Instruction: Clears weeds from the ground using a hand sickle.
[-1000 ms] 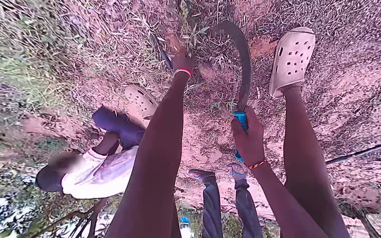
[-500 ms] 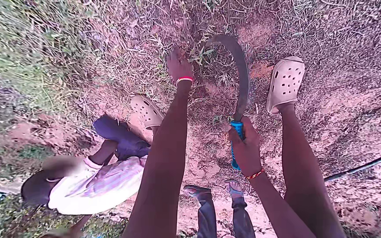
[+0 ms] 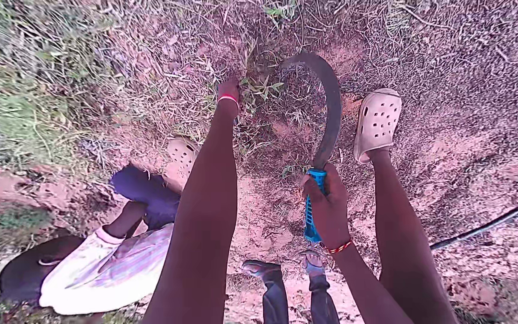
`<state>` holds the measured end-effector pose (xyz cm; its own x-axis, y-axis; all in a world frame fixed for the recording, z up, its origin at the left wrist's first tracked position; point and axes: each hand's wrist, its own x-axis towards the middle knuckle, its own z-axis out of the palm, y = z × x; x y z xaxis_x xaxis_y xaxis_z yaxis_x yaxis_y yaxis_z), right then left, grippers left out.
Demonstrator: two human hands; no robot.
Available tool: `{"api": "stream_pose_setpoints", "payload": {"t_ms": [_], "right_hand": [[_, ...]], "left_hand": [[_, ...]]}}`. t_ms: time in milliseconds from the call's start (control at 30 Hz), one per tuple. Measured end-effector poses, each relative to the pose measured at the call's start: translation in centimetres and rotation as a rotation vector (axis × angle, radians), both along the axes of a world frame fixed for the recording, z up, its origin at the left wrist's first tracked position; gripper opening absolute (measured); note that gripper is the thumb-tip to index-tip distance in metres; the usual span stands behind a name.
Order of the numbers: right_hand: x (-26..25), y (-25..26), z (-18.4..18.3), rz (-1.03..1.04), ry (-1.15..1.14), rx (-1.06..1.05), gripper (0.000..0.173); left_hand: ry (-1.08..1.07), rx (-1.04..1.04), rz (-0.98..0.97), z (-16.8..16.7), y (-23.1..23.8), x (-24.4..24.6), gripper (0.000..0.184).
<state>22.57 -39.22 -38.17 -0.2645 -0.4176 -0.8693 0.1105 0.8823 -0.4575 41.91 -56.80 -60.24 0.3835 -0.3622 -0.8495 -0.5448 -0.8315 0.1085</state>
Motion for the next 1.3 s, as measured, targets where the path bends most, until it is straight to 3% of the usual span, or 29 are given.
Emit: {"api": "stream_pose_setpoints", "payload": {"t_ms": [100,200,233,300,367,433,500,567,633,733,800,867,967,1100,1200,1300], "right_hand": [[0.0,-0.3,0.0,-0.011,-0.002,0.009,0.036],[-0.2,-0.5,-0.2,-0.01,-0.007,0.03,0.036],[-0.2,-0.6,-0.3,-0.009,-0.009,0.04,0.035],[0.2,-0.4,0.0,-0.02,-0.021,0.062,0.031],[-0.1,-0.8,-0.3,-0.04,-0.019,0.043,0.031],[-0.3,-0.8,-0.3,-0.053,0.018,0.024,0.031],[-0.4,-0.7,-0.4,-0.064,0.051,0.008,0.033],[-0.5,-0.2,-0.6,-0.086,0.066,0.001,0.034],[-0.4,0.4,-0.8,-0.116,0.073,0.015,0.033],[-0.1,0.4,-0.5,-0.157,0.044,0.051,0.031],[0.2,0.3,-0.1,-0.17,0.024,0.054,0.032],[0.1,0.3,0.0,-0.165,0.026,0.037,0.034],[0.1,0.4,-0.2,-0.141,0.042,0.025,0.031],[0.3,0.4,0.3,-0.166,0.003,0.077,0.031],[0.0,-0.5,0.0,-0.19,0.011,0.074,0.031],[0.0,-0.3,0.0,-0.182,0.022,0.088,0.027]], "left_hand": [[-0.006,-0.032,-0.002,0.3,0.5,0.4,0.043],[-0.016,0.078,-0.511,2.6,0.7,-0.9,0.036],[0.0,0.021,-0.52,3.5,1.9,-1.6,0.03],[0.11,-0.136,-0.223,5.8,6.3,-2.3,0.031],[0.223,-0.103,-0.193,7.7,9.4,-2.9,0.035],[0.329,0.119,-0.409,9.4,11.5,-3.0,0.034],[0.404,0.326,-0.781,9.5,12.7,-2.9,0.029],[0.372,0.39,-0.993,9.3,12.2,-3.1,0.035],[0.282,0.182,-0.862,8.5,10.5,-2.4,0.034],[0.099,-0.096,-0.352,5.6,5.4,-2.2,0.035],[0.033,-0.104,-0.012,1.9,1.9,-2.0,0.042],[-0.004,-0.043,0.209,-1.2,-0.6,-2.3,0.05],[-0.117,0.011,0.095,-2.6,-2.6,-3.6,0.044],[-0.104,0.069,-0.061,-2.3,-0.2,-0.8,0.038],[0.022,0.187,-0.286,0.1,-1.2,0.5,0.036],[0.323,0.255,-0.373,5.6,1.5,-0.7,0.022]]}}
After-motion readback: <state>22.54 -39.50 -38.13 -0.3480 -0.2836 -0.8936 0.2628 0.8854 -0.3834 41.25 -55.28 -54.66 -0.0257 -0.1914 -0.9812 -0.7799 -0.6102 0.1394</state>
